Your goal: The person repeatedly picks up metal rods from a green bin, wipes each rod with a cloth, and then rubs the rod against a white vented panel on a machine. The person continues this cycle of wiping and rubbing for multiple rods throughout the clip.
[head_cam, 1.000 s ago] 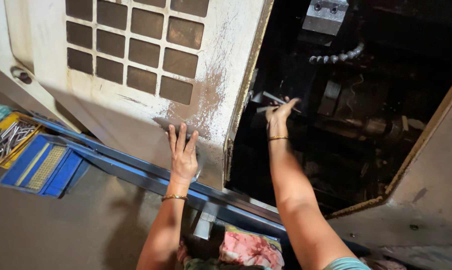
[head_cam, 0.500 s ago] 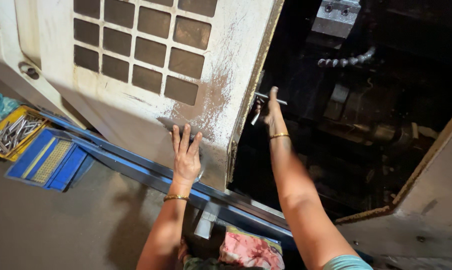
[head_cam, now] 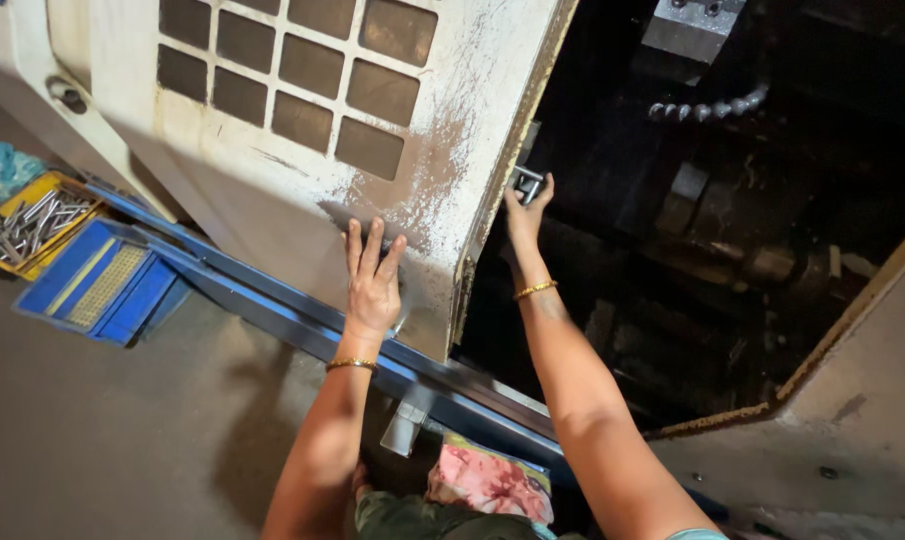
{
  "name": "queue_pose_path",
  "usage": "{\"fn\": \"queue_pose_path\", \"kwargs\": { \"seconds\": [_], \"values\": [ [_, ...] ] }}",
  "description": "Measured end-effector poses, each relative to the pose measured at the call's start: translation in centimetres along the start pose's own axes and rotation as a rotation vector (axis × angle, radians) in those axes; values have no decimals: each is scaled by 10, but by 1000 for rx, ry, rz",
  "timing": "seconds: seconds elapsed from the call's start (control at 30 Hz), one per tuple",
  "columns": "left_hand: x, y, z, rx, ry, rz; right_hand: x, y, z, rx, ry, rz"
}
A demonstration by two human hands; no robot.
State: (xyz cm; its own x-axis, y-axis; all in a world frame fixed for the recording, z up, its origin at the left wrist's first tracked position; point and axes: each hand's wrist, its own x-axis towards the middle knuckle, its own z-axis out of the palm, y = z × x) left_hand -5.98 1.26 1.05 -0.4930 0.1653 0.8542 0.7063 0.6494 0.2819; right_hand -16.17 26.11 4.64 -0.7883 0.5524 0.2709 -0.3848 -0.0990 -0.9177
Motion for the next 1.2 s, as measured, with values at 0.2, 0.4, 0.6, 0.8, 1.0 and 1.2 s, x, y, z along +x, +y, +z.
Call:
{"fn": "queue_pose_path", "kwargs": {
  "seconds": [0.2,0.4,0.6,0.8,1.0,1.2],
  "values": [
    [8,6,-3,10,19,8,1,-9,6,97,18,174],
    [12,10,-6,44,17,-15,0,-16,12,159,136,216],
    [15,11,-7,54,24,-18,-3,-20,13,234,154,248],
    [16,11,-9,16,26,-5,-5,-27,16,223,155,197],
    [22,15,-11,42,52,-8,-7,-35,16,246,136,218],
    [28,26,-16,51,63,-19,-3,-45,9,-93,54,-5]
  ]
}}
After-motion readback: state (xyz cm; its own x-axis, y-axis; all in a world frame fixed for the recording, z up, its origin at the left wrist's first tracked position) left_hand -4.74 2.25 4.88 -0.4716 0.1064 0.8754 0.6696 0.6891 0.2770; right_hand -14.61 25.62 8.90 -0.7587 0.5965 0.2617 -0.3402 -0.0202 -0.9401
